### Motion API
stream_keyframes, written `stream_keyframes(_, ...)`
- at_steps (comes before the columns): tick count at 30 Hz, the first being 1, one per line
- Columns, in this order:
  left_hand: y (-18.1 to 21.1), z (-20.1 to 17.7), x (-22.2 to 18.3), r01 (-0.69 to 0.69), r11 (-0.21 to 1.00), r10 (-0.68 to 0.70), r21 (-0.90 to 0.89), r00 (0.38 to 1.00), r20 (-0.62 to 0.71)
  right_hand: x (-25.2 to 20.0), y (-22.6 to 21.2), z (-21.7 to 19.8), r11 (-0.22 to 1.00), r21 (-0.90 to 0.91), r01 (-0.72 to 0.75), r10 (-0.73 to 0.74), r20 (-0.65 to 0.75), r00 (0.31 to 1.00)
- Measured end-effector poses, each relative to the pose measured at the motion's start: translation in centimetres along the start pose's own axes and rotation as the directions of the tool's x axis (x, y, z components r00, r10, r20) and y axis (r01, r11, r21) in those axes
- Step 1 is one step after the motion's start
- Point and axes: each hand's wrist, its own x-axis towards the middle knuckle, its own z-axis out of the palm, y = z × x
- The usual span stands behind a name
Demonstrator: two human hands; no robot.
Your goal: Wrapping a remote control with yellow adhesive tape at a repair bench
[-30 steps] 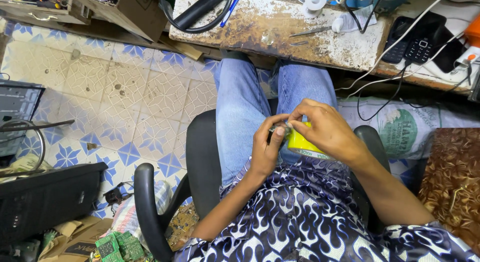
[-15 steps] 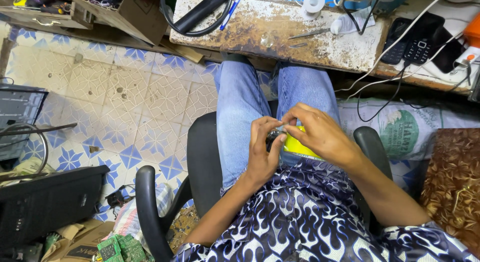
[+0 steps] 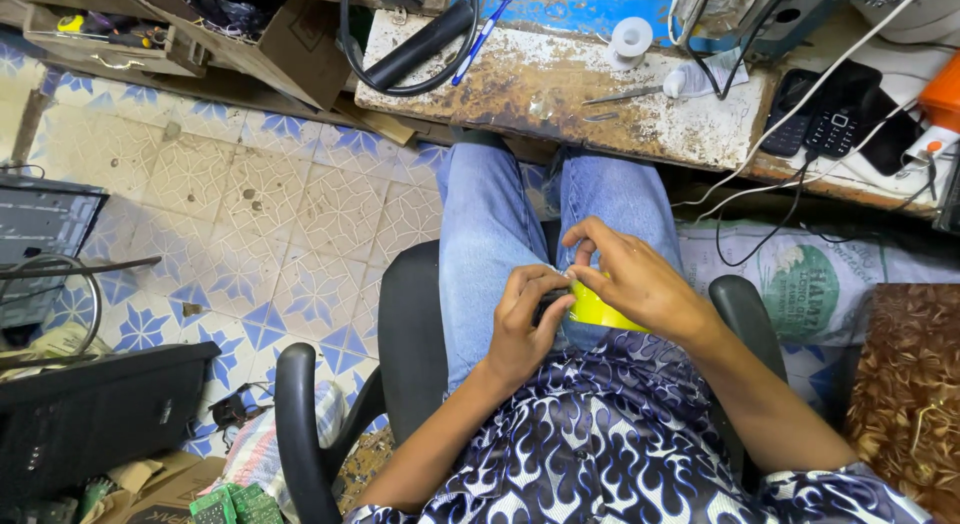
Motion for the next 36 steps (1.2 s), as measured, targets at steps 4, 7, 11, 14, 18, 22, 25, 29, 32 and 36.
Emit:
stream_keyframes(4,-0.1,-0.1,-0.2,-0.001,1.0,0.002,0.012,1.0,-0.013,0.1,0.1,-0.1,1.0,0.018,0.016,-0.016,-0.007,1.0)
stream_keyframes(7,-0.2,-0.2,-0.4,-0.001,1.0,0.002,0.026,1.0,-0.02,0.2,0.1,-0.4,0.999,0.037,0.028,-0.028,-0.008,1.0)
stream_keyframes(11,-1.2,-0.7,-0.9,0.052,0.999,-0.052,0.013,0.998,-0.029,0.3,1.7,-0.2,0.966,0.254,0.041,-0.037,-0.019,0.999)
stream_keyframes(14,-2.7,-1.2,-1.3,0.105,0.994,-0.105,-0.032,0.994,-0.018,0.5,4.9,0.6,0.844,0.532,0.077,-0.071,-0.031,0.997)
stream_keyframes(18,-4.2,-1.6,-1.8,0.165,0.983,-0.168,-0.078,0.985,-0.04,0.9,11.9,2.7,0.519,0.849,0.098,-0.11,-0.047,0.993)
stream_keyframes(22,-5.4,-1.8,-1.7,0.212,0.967,-0.226,-0.139,0.969,-0.095,0.3,12.7,5.8,0.443,0.89,0.106,-0.071,-0.083,0.994)
stream_keyframes(25,-6.6,-1.5,-1.9,0.215,0.963,-0.235,-0.164,0.965,-0.115,0.2,14.1,7.1,0.448,0.882,0.146,-0.092,-0.117,0.989)
stream_keyframes(29,-6.9,-1.4,-2.0,0.208,0.963,-0.23,-0.172,0.966,-0.119,-0.1,15.3,7.8,0.484,0.847,0.22,-0.124,-0.182,0.975)
stream_keyframes(32,-7.0,-0.9,-2.2,0.196,0.962,-0.218,-0.191,0.97,-0.103,-1.3,11.7,6.4,0.458,0.86,0.224,-0.09,-0.206,0.974)
stream_keyframes(36,-7.6,-0.5,-2.2,0.159,0.967,-0.177,-0.2,0.982,-0.073,-2.4,12.7,6.5,0.441,0.877,0.193,-0.011,-0.21,0.978)
